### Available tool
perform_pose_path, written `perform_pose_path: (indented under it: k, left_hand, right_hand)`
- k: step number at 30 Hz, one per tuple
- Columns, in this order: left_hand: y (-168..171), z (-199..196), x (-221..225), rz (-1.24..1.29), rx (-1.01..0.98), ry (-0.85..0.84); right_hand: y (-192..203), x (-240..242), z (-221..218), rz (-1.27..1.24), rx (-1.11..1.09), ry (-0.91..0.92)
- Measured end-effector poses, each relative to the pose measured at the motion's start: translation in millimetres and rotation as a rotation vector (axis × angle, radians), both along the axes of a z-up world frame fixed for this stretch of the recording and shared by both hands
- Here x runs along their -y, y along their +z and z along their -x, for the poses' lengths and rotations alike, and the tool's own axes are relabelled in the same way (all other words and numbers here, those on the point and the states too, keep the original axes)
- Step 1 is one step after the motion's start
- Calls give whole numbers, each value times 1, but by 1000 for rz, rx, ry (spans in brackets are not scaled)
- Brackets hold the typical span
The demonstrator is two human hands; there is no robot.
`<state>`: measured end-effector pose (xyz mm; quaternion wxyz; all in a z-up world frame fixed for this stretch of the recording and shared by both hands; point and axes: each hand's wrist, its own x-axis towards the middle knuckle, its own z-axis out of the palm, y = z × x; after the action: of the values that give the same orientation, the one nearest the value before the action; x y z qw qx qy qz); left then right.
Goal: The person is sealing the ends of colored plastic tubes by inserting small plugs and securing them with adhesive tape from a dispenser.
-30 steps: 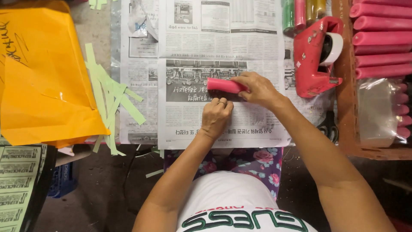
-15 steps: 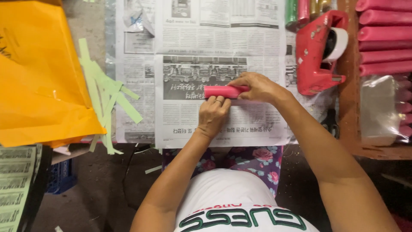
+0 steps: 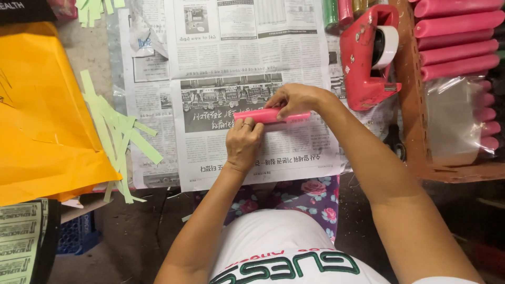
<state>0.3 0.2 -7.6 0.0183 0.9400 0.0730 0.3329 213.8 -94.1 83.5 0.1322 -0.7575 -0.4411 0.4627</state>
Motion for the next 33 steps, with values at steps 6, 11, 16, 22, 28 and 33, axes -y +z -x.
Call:
perform_pose_path:
  k: [6, 11, 16, 22, 28, 33]
  left_hand:
    - [-1, -2, 1, -7, -7, 14]
    - [4, -2, 0, 10, -46, 56]
    - [37, -5, -2, 75, -40, 25]
    - [24, -16, -15, 81, -78, -53]
    - [6, -16, -21, 150, -116, -53]
    - [0, -13, -18, 199, -79, -56]
  right_hand:
    - [5, -1, -2, 16, -22, -26]
    - [10, -2, -6, 30, -62, 1]
    - [5, 0, -10, -7, -44, 43]
    - [29, 10, 1, -42, -12, 25]
    - [24, 57, 15, -242, 221, 22]
    - [-9, 88, 14, -444, 296, -87]
